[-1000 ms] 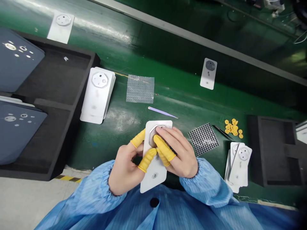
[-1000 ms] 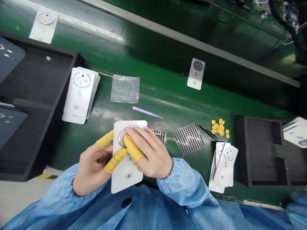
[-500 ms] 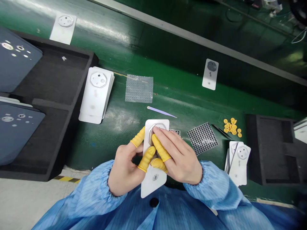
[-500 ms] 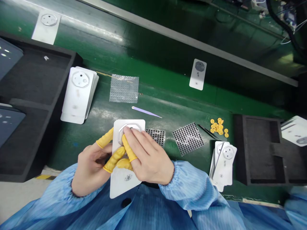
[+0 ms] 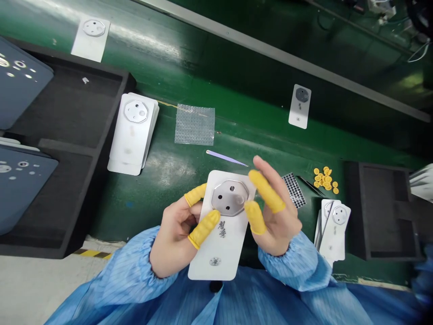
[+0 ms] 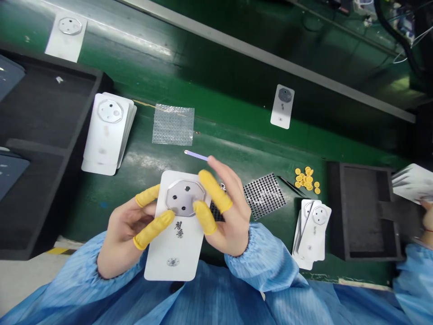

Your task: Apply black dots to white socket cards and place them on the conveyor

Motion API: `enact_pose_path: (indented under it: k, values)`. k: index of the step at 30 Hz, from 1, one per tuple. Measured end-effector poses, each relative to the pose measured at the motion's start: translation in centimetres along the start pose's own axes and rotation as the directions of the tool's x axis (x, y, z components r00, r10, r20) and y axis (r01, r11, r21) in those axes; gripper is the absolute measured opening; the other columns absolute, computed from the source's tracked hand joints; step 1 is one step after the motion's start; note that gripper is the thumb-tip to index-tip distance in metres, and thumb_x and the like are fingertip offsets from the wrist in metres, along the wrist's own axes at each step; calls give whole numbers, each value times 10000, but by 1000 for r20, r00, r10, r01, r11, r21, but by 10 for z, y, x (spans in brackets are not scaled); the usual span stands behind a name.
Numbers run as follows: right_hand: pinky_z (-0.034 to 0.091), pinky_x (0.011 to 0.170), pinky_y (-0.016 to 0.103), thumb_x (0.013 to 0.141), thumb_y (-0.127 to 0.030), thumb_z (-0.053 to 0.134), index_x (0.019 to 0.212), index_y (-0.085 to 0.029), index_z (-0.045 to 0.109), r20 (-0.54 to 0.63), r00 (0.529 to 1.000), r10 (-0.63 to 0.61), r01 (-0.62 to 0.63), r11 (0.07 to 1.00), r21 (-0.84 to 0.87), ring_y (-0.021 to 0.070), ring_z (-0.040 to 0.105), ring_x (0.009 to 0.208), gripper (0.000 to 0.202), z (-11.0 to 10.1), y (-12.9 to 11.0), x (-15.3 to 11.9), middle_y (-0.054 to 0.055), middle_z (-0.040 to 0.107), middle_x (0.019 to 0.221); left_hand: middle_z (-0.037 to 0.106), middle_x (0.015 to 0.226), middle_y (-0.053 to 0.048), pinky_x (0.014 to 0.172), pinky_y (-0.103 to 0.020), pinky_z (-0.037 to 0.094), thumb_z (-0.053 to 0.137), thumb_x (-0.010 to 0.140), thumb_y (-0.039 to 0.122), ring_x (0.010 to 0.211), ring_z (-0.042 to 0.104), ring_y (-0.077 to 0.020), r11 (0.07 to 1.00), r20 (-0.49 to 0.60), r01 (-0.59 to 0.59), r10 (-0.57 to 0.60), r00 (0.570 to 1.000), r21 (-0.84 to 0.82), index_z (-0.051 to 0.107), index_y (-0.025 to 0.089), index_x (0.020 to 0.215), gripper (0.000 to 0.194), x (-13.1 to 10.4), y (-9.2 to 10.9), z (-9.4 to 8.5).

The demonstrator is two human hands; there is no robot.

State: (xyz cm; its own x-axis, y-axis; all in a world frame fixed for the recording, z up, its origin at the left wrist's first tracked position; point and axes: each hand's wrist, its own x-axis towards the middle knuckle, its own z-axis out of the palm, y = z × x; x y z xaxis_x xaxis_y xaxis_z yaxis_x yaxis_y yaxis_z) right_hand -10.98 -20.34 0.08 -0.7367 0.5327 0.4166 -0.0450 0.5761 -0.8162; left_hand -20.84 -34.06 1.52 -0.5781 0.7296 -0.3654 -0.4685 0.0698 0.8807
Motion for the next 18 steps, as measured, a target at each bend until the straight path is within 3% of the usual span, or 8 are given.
enact_pose_path:
  k: [2,4,10,18]
  values:
    - [622,811,399,863,-159,596,1280,-296,556,-57,983,173,-165,978,125,216,681,990,441,7,3,-6,50,666,1162,737,656,-26,441,-224,557,738,753,300,494,666,-165,1000,-4,5,-5,1000,-27,712,189,1032,302,2,2,2]
    - [640,736,331,841,-151,630,1217,-287,607,-79,962,263,-238,942,236,172,705,862,401,13,6,-10,32,698,1070,734,643,-36,426,-226,551,739,748,327,489,668,-172,999,-14,26,-27,1000,-28,730,172,981,280,4,1,3]
    - [641,651,266,804,-104,662,1149,-280,653,-106,962,250,-215,941,261,141,691,804,387,20,1,-13,28,694,1034,704,566,-43,407,-223,533,783,691,320,456,644,-165,998,-107,30,-25,994,46,761,138,760,196,10,-9,-4]
    - [646,716,275,805,-82,652,1147,-275,656,-44,950,309,-279,904,323,151,703,867,392,21,5,-16,38,689,1075,704,550,-50,401,-233,526,814,655,304,426,636,-170,993,-58,80,-85,995,-85,767,137,695,178,17,-13,-9]
